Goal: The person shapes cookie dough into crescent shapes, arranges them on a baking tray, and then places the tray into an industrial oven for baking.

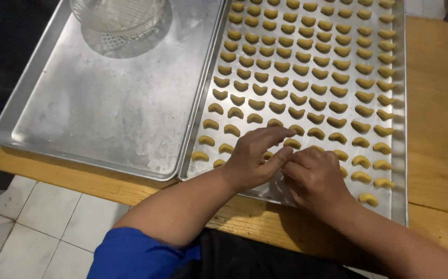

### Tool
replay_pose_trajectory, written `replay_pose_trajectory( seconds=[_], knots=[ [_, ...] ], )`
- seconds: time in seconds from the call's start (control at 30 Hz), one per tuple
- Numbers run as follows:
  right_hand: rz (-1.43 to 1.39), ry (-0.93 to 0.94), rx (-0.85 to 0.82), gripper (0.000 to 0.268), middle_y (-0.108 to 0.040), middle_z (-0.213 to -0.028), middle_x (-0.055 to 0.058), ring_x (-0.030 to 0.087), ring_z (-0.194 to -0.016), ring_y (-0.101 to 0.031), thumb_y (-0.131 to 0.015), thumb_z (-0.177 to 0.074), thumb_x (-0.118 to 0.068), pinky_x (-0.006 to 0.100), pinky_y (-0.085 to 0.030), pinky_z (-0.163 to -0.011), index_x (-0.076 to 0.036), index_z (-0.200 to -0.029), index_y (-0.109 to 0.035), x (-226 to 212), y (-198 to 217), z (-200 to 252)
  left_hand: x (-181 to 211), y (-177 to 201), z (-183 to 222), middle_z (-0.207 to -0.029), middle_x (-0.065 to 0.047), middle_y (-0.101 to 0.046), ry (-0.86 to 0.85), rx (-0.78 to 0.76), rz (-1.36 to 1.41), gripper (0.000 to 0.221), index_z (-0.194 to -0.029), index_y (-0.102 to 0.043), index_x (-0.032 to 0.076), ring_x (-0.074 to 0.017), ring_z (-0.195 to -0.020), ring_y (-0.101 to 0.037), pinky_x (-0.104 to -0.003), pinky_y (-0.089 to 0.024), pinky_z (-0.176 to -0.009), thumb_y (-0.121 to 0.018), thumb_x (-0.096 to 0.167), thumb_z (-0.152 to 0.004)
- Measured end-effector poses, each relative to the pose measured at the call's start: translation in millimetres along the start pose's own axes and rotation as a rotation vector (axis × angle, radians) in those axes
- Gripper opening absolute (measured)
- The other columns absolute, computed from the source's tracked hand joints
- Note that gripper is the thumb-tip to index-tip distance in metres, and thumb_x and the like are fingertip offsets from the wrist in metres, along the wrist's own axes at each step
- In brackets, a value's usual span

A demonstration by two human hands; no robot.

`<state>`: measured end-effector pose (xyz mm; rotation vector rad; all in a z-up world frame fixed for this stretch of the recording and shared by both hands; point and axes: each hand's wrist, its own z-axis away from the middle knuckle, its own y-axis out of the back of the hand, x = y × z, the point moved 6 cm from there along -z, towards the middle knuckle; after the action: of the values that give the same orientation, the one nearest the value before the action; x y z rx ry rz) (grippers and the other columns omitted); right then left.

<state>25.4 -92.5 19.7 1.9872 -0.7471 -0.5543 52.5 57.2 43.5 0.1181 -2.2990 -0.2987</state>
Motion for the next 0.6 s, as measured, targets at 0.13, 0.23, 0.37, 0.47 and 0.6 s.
replay_pose_trajectory(
  seconds=[0.13,0.23,0.37,0.47,0.6],
  knots=[
    [-0.027,0.025,0.013,0.006,-0.066,-0.08,-0.003,0.025,-0.085,-0.067,-0.075,-0.076,-0.028,0.04,-0.046,-0.067,-0.024,-0.077,-0.072,-8.9,-7.0,5.4,5.8,-4.0,0.9,-0.091,-0.01,-0.074,-0.066,-0.067,-0.055,0.021,-0.114,-0.071,0.007,-0.0286,-0.082,-0.074,-0.04,-0.062,-0.075,-0.065,0.021,-0.098],
    [-0.109,0.045,0.033,0.013,-0.062,-0.082,0.003,0.029,-0.076,-0.057,-0.077,-0.073,-0.017,0.045,-0.035,-0.065,-0.015,-0.076,-0.064,-12.0,-11.9,8.3,6.4,-11.2,6.4,-0.102,-0.012,-0.074,-0.22,-0.116,-0.169,0.019,-0.114,-0.068,0.004,-0.031,-0.092,-0.073,-0.043,-0.058,-0.08,-0.066,0.013,-0.097],
    [-0.064,0.068,0.154,0.017,-0.061,-0.081,0.011,0.032,-0.074,-0.055,-0.077,-0.073,-0.012,0.047,-0.036,-0.063,-0.009,-0.076,-0.061,-6.8,-25.0,10.4,3.7,-12.2,8.4,-0.097,-0.011,-0.074,-0.253,-0.134,-0.199,0.015,-0.111,-0.068,0.008,-0.0299,-0.085,-0.072,-0.042,-0.056,-0.073,-0.066,0.013,-0.096],
    [-0.004,0.082,0.255,0.016,-0.057,-0.074,0.008,0.032,-0.072,-0.056,-0.076,-0.07,-0.014,0.045,-0.04,-0.061,-0.012,-0.065,-0.06,-3.9,-33.2,2.4,3.3,-11.1,8.3,-0.091,-0.011,-0.073,-0.251,-0.115,-0.198,0.013,-0.106,-0.07,0.01,-0.03,-0.08,-0.073,-0.039,-0.058,-0.069,-0.069,0.013,-0.094],
    [0.029,0.138,0.377,0.025,-0.042,-0.058,0.005,0.033,-0.058,-0.047,-0.071,-0.067,-0.016,0.042,-0.039,-0.05,-0.014,-0.049,-0.053,7.7,-42.0,3.5,-7.9,-15.7,8.8,-0.089,-0.009,-0.07,-0.275,-0.092,-0.261,0.012,-0.099,-0.071,0.014,-0.0281,-0.072,-0.071,-0.038,-0.057,-0.063,-0.071,0.018,-0.089]
  ],
)
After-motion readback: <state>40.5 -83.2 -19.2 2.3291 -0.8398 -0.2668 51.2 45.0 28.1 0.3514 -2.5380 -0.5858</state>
